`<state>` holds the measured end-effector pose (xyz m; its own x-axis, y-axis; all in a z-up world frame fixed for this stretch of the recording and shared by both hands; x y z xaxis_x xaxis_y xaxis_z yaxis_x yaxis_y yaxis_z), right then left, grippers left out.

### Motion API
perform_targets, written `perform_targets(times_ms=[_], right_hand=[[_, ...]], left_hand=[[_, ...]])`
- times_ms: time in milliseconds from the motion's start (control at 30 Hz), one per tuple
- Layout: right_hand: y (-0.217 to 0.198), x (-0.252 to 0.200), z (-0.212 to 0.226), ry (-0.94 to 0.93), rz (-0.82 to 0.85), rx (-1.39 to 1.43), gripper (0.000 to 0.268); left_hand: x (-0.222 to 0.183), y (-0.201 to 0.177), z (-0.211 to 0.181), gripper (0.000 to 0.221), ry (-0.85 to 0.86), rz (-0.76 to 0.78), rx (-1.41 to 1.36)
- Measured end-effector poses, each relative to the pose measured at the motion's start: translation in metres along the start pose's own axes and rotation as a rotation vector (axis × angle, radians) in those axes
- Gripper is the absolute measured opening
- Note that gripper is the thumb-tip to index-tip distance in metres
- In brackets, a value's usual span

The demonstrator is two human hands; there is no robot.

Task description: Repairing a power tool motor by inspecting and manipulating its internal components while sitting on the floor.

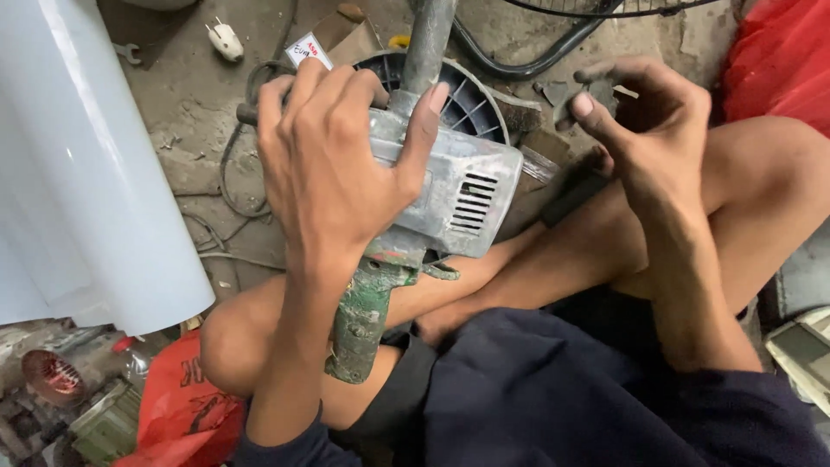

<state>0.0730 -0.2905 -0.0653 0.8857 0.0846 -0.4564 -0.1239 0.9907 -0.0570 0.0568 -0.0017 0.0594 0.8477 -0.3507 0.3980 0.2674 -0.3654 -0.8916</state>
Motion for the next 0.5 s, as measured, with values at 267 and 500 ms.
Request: perform_targets(times_ms=[267,500], right_hand=[[0.044,-0.044,0.095,-0.412,0.365,-0.402,0.027],[0.074,-0.055,0.103,-0.518,0.262,-0.527,0.033]], left_hand=[[0.000,0.004,0.002,0.054,-0.005,-0.052,0.034],[-0.001,0.008,0.004,0.053,0.008,-0.092,0.069]])
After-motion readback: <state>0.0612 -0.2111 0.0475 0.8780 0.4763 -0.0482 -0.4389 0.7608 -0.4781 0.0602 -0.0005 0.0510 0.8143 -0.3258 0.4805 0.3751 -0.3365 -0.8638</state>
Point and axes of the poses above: each hand's wrist, its own x-axis towards the middle knuckle, its own y-axis out of the palm, z = x × y, the point moved 7 cm from there along x, towards the middle knuckle, and after that the axes turned 14 degrees about y, right-handed, at the moved point
